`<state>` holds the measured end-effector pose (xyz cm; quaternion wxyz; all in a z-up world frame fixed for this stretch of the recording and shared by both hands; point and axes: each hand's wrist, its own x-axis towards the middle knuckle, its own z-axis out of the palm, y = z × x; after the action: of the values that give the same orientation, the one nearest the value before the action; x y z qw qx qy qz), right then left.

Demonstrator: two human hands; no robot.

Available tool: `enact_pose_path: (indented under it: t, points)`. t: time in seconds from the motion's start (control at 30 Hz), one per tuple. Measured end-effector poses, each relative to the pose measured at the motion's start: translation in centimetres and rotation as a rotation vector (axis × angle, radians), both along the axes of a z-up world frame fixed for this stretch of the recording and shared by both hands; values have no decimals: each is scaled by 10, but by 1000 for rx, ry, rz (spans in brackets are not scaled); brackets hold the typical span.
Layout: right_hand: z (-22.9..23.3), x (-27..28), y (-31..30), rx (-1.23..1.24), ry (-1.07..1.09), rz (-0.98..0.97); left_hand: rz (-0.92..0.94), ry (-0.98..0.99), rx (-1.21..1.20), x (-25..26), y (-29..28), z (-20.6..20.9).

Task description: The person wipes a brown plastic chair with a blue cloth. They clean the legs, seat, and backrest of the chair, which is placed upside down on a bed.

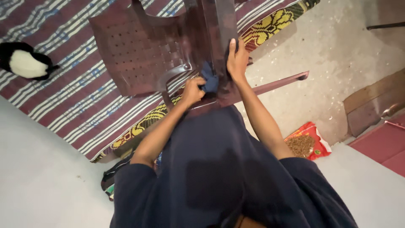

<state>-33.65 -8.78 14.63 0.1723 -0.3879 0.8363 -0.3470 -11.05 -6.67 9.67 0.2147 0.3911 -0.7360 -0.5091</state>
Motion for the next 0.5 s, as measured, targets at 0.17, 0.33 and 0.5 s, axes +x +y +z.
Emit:
enact_pose_path:
  t: [0.17, 0.33, 0.5]
  points:
    - [-8, -8, -5, -4, -36, 23, -225, -147, 24, 7, 20, -5]
    - [-20, -20, -20, -119, -47, 94, -286, -156, -84, 6, 12, 18]
    - [-38, -42, -65, -92, -262, 52, -146, -74, -250, 0, 6, 66]
